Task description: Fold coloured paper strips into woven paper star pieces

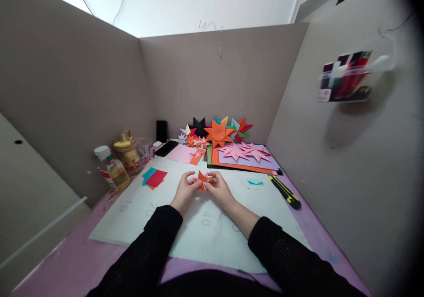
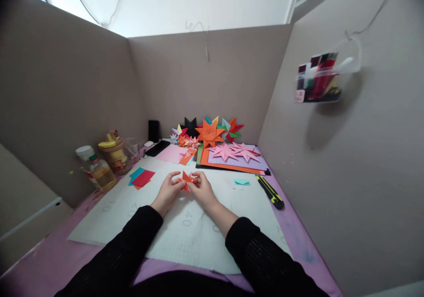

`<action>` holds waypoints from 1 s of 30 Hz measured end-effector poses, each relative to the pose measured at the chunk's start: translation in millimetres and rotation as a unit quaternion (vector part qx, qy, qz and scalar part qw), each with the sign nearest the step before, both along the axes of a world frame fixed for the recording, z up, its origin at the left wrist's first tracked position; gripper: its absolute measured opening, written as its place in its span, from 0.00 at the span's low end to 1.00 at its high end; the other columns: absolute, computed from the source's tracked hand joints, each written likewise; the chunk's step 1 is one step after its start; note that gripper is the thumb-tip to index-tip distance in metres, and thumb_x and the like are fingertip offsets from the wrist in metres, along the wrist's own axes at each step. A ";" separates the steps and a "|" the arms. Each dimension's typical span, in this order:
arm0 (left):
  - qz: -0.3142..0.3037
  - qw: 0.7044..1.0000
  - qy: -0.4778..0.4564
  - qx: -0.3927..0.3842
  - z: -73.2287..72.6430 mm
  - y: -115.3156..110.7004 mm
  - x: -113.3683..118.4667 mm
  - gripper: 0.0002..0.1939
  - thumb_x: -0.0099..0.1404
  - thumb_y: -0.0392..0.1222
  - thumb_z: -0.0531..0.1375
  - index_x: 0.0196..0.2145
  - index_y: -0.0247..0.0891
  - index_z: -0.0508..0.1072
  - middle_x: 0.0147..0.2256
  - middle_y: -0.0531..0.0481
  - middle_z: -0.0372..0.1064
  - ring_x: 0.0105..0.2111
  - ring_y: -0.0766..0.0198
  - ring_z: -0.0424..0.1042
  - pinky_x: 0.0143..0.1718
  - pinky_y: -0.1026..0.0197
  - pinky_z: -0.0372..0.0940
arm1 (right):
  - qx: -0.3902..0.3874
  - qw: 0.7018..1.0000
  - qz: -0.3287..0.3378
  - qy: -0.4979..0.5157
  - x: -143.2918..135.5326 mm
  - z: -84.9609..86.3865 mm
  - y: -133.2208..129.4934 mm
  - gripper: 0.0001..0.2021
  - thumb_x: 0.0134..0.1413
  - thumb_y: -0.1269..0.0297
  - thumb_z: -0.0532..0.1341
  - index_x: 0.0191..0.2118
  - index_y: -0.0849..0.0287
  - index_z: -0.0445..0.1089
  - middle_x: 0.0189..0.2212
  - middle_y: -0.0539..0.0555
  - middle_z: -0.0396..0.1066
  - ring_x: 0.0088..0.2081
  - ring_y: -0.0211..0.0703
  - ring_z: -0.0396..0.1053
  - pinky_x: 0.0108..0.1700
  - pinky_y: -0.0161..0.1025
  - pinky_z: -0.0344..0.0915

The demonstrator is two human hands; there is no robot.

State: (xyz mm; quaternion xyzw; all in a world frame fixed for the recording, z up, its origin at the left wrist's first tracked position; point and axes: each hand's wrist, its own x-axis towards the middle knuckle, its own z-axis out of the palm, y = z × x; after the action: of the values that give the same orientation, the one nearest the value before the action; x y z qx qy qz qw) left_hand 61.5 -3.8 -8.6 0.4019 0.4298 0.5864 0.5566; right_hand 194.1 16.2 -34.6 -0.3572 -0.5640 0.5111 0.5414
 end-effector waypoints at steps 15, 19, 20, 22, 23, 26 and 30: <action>-0.064 0.996 0.066 0.022 1.5 -2.6 -1.0 0.31 0.47 0.41 0.66 0.46 0.37 0.57 0.27 0.50 0.70 0.25 0.64 0.71 0.28 0.64 0.63 | 0.056 0.998 -0.014 -0.016 8.3 9.3 0.6 0.16 0.43 0.70 0.58 0.41 0.56 0.58 0.23 0.44 0.61 0.25 0.34 0.62 0.27 0.32 0.60; -0.041 0.993 0.100 0.043 3.5 -4.0 1.5 0.29 0.48 0.40 0.65 0.46 0.37 0.58 0.25 0.53 0.68 0.24 0.66 0.70 0.26 0.66 0.61 | 0.085 0.995 -0.022 -0.056 8.9 9.1 -1.5 0.15 0.45 0.71 0.57 0.42 0.56 0.59 0.24 0.44 0.61 0.25 0.34 0.62 0.29 0.33 0.60; -0.030 0.991 0.114 0.056 3.5 -4.0 2.0 0.28 0.48 0.40 0.64 0.45 0.37 0.58 0.25 0.53 0.68 0.24 0.66 0.70 0.26 0.66 0.61 | 0.093 0.993 -0.029 -0.068 8.9 9.5 -2.1 0.14 0.45 0.71 0.56 0.42 0.55 0.59 0.25 0.45 0.62 0.26 0.35 0.63 0.30 0.34 0.61; -0.011 0.985 0.145 0.093 2.9 -4.0 2.4 0.25 0.50 0.39 0.63 0.45 0.37 0.59 0.25 0.54 0.67 0.25 0.67 0.70 0.27 0.66 0.62 | 0.118 0.988 -0.051 -0.091 9.2 11.5 -3.6 0.14 0.45 0.71 0.57 0.42 0.55 0.61 0.31 0.49 0.65 0.32 0.37 0.65 0.33 0.35 0.63; -0.003 0.980 0.163 0.112 2.4 -4.0 2.2 0.24 0.51 0.38 0.62 0.45 0.37 0.59 0.25 0.54 0.67 0.25 0.67 0.69 0.28 0.66 0.62 | 0.135 0.984 -0.063 -0.099 9.5 13.1 -4.5 0.14 0.45 0.71 0.57 0.41 0.55 0.62 0.35 0.51 0.65 0.35 0.39 0.65 0.34 0.36 0.63; 0.012 0.965 0.210 0.155 1.1 -4.4 1.0 0.20 0.53 0.38 0.60 0.44 0.37 0.60 0.26 0.53 0.67 0.27 0.67 0.70 0.30 0.65 0.64 | 0.187 0.971 -0.085 -0.119 11.2 19.2 -7.1 0.11 0.46 0.71 0.57 0.38 0.55 0.66 0.41 0.54 0.62 0.44 0.43 0.63 0.38 0.37 0.64; 0.028 0.956 0.236 0.170 0.4 -4.6 -0.6 0.19 0.54 0.38 0.59 0.44 0.37 0.59 0.29 0.52 0.68 0.29 0.65 0.71 0.32 0.63 0.65 | 0.223 0.959 -0.102 -0.145 13.5 23.6 -9.4 0.07 0.46 0.73 0.58 0.32 0.55 0.69 0.41 0.55 0.61 0.46 0.45 0.61 0.43 0.41 0.62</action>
State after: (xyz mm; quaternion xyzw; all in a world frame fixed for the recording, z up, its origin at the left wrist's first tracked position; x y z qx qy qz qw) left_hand 60.9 -8.4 -8.2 0.6052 0.4538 0.5547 0.3465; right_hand 207.6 6.8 -11.0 -0.3532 -0.6964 0.2576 0.5691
